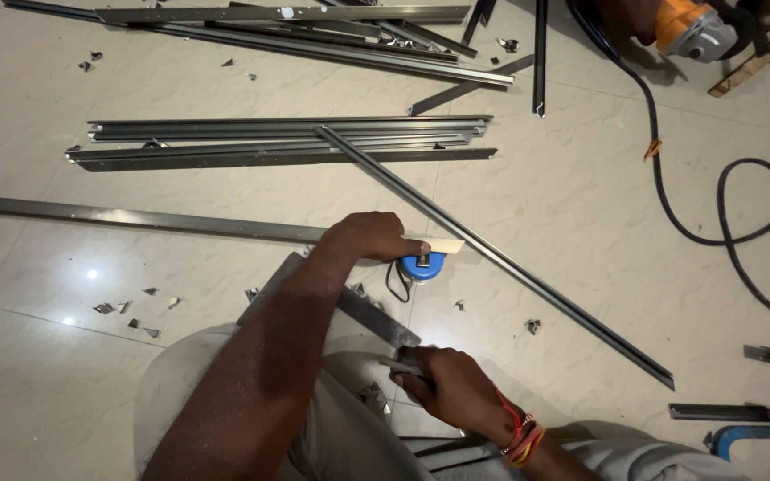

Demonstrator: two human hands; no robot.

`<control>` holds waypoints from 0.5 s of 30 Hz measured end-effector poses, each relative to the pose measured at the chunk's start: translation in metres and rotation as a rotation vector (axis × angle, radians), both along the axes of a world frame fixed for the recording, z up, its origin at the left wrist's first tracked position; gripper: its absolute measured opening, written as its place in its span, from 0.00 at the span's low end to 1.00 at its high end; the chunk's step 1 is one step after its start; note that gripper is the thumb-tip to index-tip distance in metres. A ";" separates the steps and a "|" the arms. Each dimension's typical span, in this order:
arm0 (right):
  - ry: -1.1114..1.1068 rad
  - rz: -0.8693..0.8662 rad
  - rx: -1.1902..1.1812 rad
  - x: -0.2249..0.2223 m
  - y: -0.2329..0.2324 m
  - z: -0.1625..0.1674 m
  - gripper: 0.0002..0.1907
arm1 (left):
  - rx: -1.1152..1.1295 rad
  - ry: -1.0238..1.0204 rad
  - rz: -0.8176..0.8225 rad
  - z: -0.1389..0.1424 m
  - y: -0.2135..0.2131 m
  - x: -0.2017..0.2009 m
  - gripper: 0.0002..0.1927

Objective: The person measures and marks a long metal bar using a tape measure and a marker. They then use an angle grinder to cut the bar at the marked point.

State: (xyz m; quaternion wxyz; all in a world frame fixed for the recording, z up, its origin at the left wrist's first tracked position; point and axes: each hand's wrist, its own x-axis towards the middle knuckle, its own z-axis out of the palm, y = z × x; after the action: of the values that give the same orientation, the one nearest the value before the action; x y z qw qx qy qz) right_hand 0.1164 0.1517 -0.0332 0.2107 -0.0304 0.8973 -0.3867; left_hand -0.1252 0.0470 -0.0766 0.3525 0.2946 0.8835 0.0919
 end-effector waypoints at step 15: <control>-0.068 0.000 0.030 -0.001 -0.001 0.004 0.15 | 0.010 -0.007 0.015 0.000 -0.001 0.001 0.43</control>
State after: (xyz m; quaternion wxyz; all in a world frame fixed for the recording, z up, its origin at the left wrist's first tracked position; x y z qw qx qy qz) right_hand 0.1151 0.1505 -0.0292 0.2413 -0.0142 0.8954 -0.3738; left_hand -0.1246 0.0462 -0.0770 0.3532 0.2897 0.8839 0.0999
